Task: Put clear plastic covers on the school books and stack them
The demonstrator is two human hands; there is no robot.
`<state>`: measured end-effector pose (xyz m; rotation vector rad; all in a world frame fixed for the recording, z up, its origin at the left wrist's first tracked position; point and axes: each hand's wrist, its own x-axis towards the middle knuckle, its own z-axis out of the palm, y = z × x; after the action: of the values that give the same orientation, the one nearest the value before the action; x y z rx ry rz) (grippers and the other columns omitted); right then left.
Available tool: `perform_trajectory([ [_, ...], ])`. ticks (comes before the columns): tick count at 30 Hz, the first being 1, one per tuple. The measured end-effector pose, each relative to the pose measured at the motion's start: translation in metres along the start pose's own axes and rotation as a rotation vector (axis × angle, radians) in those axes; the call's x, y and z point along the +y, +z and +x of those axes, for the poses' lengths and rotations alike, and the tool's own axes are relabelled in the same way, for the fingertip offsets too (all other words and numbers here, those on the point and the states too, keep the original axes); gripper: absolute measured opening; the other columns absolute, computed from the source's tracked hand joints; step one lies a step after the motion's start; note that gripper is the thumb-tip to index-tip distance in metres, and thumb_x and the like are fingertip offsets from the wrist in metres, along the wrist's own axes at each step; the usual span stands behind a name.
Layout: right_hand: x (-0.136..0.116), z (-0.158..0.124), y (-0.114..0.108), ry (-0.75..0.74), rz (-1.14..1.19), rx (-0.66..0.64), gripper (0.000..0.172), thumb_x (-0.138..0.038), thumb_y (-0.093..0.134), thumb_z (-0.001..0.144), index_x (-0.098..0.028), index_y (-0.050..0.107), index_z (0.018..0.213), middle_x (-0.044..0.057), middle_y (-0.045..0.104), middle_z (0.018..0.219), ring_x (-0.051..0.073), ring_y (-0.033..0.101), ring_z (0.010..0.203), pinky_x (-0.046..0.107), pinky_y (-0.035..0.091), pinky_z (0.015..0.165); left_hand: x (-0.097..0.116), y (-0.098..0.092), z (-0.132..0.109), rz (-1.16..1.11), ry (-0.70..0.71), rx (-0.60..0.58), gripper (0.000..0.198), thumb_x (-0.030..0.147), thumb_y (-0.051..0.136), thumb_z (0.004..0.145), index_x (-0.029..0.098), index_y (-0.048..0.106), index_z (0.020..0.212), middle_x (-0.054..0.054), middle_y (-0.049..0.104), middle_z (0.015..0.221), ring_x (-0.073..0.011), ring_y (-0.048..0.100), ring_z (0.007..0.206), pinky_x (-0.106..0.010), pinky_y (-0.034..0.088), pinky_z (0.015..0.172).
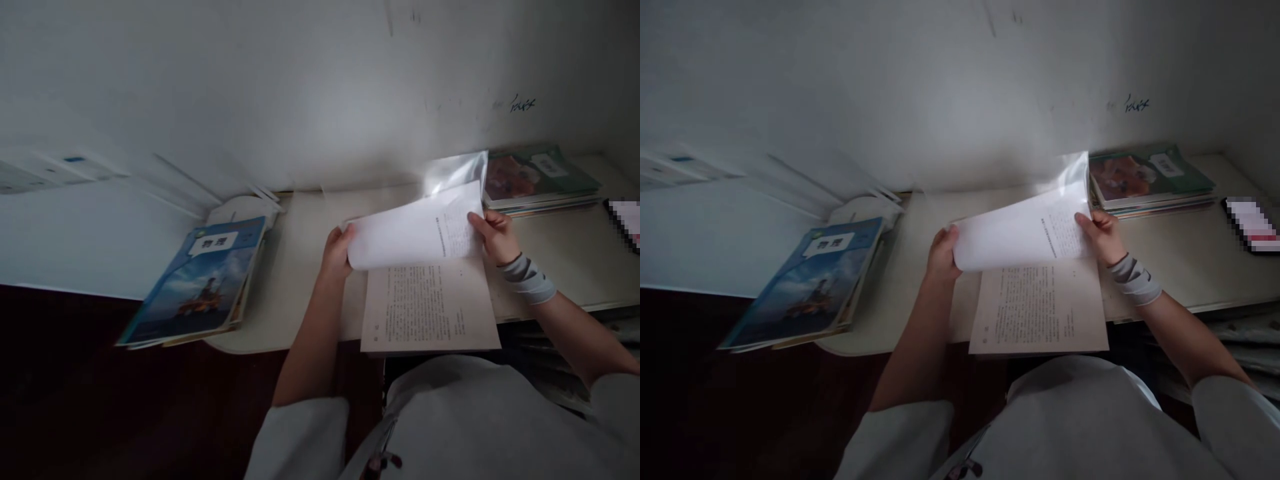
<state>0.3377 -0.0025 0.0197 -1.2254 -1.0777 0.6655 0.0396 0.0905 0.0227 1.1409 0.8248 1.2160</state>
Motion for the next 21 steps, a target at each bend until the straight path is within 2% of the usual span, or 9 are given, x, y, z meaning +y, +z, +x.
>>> perform_trajectory([
  [2, 0.002, 0.004, 0.005, -0.007, 0.063, 0.159, 0.053, -0.051, 0.071, 0.071, -0.021, 0.033, 0.050, -0.007, 0.025, 0.052, 0.008, 0.023, 0.049, 0.026, 0.020, 0.048, -0.004, 0.001, -0.006, -0.027, 0.037, -0.028, 0.052, 0.060, 0.078, 0.057, 0.018, 0.068, 0.086, -0.004, 0.071, 0.077, -0.0209, 0.068, 0.076, -0.030, 0.053, 0.064],
  [5, 0.007, 0.011, 0.009, 0.003, 0.134, 0.280, 0.058, -0.052, 0.074, 0.068, -0.022, 0.026, 0.051, -0.008, 0.020, 0.051, 0.008, 0.018, 0.048, 0.026, 0.015, 0.046, -0.012, 0.004, -0.019, 0.025, 0.081, -0.125, 0.053, 0.056, 0.079, 0.060, 0.018, 0.067, 0.095, -0.005, 0.071, 0.088, -0.0209, 0.067, 0.084, -0.031, 0.052, 0.072],
  [8, 0.008, 0.016, 0.009, -0.008, 0.142, 0.295, 0.057, -0.050, 0.074, 0.069, -0.022, 0.027, 0.050, -0.008, 0.021, 0.051, 0.008, 0.018, 0.048, 0.027, 0.015, 0.046, -0.018, 0.005, -0.032, 0.149, 0.125, -0.123, 0.048, 0.049, 0.077, 0.066, 0.018, 0.066, 0.100, -0.005, 0.071, 0.093, -0.0177, 0.065, 0.084, -0.029, 0.050, 0.075],
  [13, 0.000, 0.022, 0.007, -0.115, 0.093, 0.289, 0.052, -0.050, 0.069, 0.075, -0.021, 0.033, 0.050, -0.008, 0.024, 0.052, 0.008, 0.021, 0.050, 0.026, 0.020, 0.049, -0.023, 0.005, -0.041, 0.326, 0.043, -0.138, 0.038, 0.045, 0.072, 0.071, 0.016, 0.067, 0.094, -0.006, 0.072, 0.090, -0.0197, 0.064, 0.083, -0.035, 0.050, 0.080],
  [15, -0.005, 0.023, 0.001, -0.170, 0.026, 0.191, 0.049, -0.053, 0.064, 0.078, -0.021, 0.039, 0.051, -0.007, 0.028, 0.052, 0.008, 0.025, 0.050, 0.026, 0.024, 0.051, -0.022, 0.004, -0.040, 0.369, 0.072, -0.025, 0.033, 0.044, 0.070, 0.073, 0.017, 0.067, 0.090, -0.005, 0.072, 0.089, -0.0193, 0.064, 0.081, -0.036, 0.050, 0.080],
  [17, -0.009, 0.023, -0.011, -0.210, -0.090, 0.001, 0.046, -0.056, 0.062, 0.078, -0.020, 0.048, 0.052, -0.006, 0.038, 0.054, 0.009, 0.034, 0.053, 0.027, 0.032, 0.055, -0.018, 0.001, -0.038, 0.371, 0.139, 0.095, 0.030, 0.043, 0.069, 0.074, 0.017, 0.066, 0.088, -0.004, 0.071, 0.089, -0.0181, 0.063, 0.081, -0.033, 0.050, 0.078],
  [19, -0.008, 0.020, -0.028, -0.190, -0.197, -0.223, 0.043, -0.059, 0.064, 0.074, -0.020, 0.058, 0.056, -0.003, 0.051, 0.060, 0.012, 0.047, 0.060, 0.030, 0.040, 0.062, -0.014, -0.003, -0.038, 0.342, 0.197, 0.124, 0.030, 0.042, 0.072, 0.072, 0.018, 0.065, 0.088, -0.004, 0.071, 0.092, -0.0173, 0.063, 0.083, -0.030, 0.049, 0.078],
  [21, -0.002, 0.013, -0.043, -0.127, -0.251, -0.407, 0.036, -0.057, 0.068, 0.071, -0.021, 0.067, 0.067, 0.000, 0.063, 0.072, 0.016, 0.057, 0.071, 0.034, 0.045, 0.072, -0.011, -0.006, -0.040, 0.309, 0.217, 0.091, 0.035, 0.040, 0.076, 0.067, 0.018, 0.064, 0.091, -0.004, 0.070, 0.095, -0.0169, 0.063, 0.085, -0.029, 0.049, 0.078],
])
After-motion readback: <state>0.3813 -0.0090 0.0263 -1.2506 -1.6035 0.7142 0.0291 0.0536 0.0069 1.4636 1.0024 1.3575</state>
